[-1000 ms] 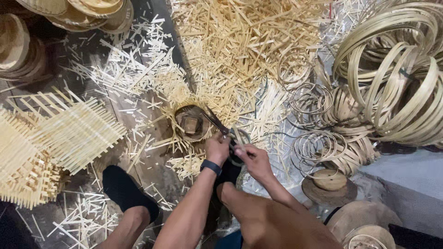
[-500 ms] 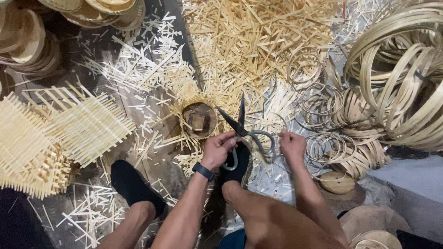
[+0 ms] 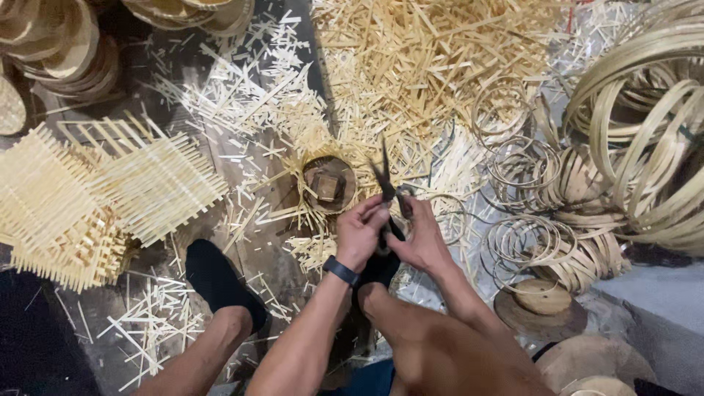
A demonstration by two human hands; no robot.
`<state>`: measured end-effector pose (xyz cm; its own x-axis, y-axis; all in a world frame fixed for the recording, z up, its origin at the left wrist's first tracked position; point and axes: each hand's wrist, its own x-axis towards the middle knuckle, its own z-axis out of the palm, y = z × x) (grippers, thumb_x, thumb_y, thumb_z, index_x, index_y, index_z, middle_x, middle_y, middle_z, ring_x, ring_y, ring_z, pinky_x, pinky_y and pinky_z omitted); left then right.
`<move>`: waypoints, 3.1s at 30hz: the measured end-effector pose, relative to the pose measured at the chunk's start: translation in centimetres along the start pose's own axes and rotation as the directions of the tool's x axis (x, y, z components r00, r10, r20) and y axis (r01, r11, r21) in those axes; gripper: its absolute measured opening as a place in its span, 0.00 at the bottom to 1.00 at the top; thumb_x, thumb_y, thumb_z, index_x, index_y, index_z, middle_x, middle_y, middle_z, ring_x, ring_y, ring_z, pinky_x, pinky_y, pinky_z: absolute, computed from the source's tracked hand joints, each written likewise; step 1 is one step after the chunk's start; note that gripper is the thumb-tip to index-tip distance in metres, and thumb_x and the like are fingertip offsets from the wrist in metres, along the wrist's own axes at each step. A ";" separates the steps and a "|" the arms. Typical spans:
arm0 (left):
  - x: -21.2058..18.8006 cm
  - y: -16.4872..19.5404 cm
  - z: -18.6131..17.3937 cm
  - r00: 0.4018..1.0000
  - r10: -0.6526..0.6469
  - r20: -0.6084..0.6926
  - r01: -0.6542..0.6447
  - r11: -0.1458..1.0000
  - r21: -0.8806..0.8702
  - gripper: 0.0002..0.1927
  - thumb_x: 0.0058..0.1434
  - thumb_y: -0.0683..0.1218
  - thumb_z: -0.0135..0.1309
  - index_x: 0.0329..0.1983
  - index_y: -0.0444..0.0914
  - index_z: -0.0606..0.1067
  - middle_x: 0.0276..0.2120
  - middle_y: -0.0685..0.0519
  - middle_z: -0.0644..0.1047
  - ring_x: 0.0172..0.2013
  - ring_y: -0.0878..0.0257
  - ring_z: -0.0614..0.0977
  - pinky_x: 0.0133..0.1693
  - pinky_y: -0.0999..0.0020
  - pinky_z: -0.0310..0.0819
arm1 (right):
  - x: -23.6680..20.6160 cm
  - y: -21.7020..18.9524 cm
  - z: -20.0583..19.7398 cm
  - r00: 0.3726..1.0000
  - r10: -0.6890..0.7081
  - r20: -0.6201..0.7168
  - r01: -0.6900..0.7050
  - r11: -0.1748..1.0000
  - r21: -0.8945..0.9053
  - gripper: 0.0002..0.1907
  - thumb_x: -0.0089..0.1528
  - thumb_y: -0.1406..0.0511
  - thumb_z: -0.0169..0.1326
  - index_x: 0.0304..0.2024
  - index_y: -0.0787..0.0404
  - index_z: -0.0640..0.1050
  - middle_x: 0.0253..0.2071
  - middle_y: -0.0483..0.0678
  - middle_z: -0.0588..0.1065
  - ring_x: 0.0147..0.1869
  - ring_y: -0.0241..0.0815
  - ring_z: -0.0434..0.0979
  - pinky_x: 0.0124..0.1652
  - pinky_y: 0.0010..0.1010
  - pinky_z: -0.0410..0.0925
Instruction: The person weaves thin bamboo strips into a circular base and then trims the excess length using shears.
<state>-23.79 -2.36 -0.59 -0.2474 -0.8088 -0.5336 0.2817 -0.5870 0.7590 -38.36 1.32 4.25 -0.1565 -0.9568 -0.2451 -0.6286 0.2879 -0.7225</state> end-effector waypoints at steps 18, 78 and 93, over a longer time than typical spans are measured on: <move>1.9 7.1 -10.7 0.785 0.509 0.353 -0.377 -0.060 0.924 0.23 0.57 0.34 0.54 0.58 0.38 0.76 0.66 0.47 0.70 0.59 0.46 0.74 0.58 0.52 0.71 | -0.2 -5.3 -0.3 0.993 0.117 0.014 -0.106 0.833 0.542 0.08 0.62 0.63 0.58 0.30 0.60 0.77 0.18 0.40 0.70 0.20 0.28 0.67 0.21 0.23 0.63; 1.7 3.3 -10.5 0.778 0.620 0.101 -0.318 0.250 0.915 0.33 0.52 0.40 0.64 0.64 0.47 0.74 0.57 0.42 0.74 0.56 0.42 0.75 0.56 0.53 0.73 | 11.5 1.5 1.7 0.945 -0.190 0.267 0.327 0.591 -0.738 0.25 0.58 0.48 0.54 0.39 0.63 0.77 0.35 0.54 0.74 0.43 0.51 0.76 0.44 0.44 0.73; 1.3 6.0 -12.0 0.900 0.426 0.096 -0.265 0.358 0.896 0.31 0.53 0.37 0.60 0.63 0.46 0.75 0.60 0.43 0.71 0.61 0.47 0.73 0.64 0.52 0.69 | 12.3 0.5 0.8 0.890 0.060 0.452 0.341 0.572 -0.746 0.29 0.64 0.44 0.48 0.45 0.63 0.75 0.36 0.54 0.71 0.38 0.46 0.73 0.36 0.40 0.73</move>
<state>-11.27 -7.41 -1.21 -0.1912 -0.9741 -0.1211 -0.6639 0.0375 0.7468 -39.99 -10.25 0.41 0.1673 -0.8154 -0.5542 -0.9813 -0.1919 -0.0139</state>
